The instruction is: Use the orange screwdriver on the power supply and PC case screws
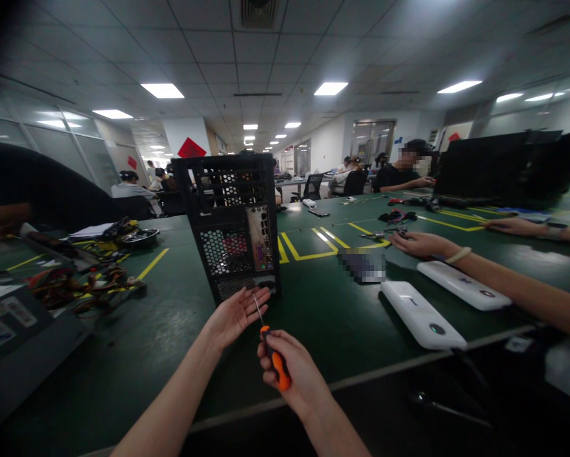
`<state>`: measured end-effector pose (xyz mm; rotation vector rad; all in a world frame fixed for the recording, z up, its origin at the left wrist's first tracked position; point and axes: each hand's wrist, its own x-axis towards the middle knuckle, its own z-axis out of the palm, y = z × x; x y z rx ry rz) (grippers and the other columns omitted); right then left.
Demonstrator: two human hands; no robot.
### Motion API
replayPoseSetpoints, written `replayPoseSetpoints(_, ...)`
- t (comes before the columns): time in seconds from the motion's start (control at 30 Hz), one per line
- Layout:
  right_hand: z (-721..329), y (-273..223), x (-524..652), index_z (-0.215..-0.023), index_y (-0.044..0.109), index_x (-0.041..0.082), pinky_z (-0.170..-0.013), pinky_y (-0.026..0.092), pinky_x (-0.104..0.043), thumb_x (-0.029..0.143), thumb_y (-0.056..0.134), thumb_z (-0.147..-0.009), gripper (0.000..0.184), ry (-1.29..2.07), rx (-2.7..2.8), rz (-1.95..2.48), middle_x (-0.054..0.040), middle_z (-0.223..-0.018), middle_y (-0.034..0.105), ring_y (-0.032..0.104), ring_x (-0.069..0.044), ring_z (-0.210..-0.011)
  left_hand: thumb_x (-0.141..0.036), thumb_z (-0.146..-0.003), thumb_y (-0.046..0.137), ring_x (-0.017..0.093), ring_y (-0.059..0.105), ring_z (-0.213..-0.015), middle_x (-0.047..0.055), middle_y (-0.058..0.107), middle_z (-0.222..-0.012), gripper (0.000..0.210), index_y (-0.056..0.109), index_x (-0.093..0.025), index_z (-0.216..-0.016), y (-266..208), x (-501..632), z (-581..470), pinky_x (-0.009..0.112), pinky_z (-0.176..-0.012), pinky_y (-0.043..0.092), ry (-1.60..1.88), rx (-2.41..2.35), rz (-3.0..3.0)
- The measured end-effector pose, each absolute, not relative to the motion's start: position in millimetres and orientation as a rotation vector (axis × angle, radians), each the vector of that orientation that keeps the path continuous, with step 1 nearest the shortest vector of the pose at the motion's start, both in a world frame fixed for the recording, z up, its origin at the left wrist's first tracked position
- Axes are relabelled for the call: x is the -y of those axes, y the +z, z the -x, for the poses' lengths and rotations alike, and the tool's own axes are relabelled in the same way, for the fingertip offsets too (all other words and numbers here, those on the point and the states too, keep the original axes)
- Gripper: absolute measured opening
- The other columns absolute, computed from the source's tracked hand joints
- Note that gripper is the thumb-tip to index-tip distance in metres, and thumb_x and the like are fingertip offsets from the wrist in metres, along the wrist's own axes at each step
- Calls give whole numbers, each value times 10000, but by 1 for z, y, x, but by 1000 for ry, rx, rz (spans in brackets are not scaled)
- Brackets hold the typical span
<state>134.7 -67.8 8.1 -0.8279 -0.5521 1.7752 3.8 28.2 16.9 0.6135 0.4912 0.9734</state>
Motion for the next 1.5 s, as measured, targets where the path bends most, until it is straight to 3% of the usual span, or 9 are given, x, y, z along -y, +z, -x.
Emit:
replayPoseSetpoints(0.33,-140,10,61,-763,547,89,-369,281,-100,159,551,-723,81,1826,338,782,-30,-631,531,428,-29,-471,-150,-744,511,212,606,-854,206,581,-1026,163,533,-68,-884,9,-33,-10,272,-700,492,1078,-794,-735)
replayPoseSetpoints(1.5,-136,15,47,-725,531,82,-357,307,-90,134,499,-759,70,1866,224,741,-29,-617,519,436,-22,-450,-144,-742,531,186,591,-897,173,568,-1087,166,571,-84,-892,11,-31,-9,246,-710,480,1065,-732,-805)
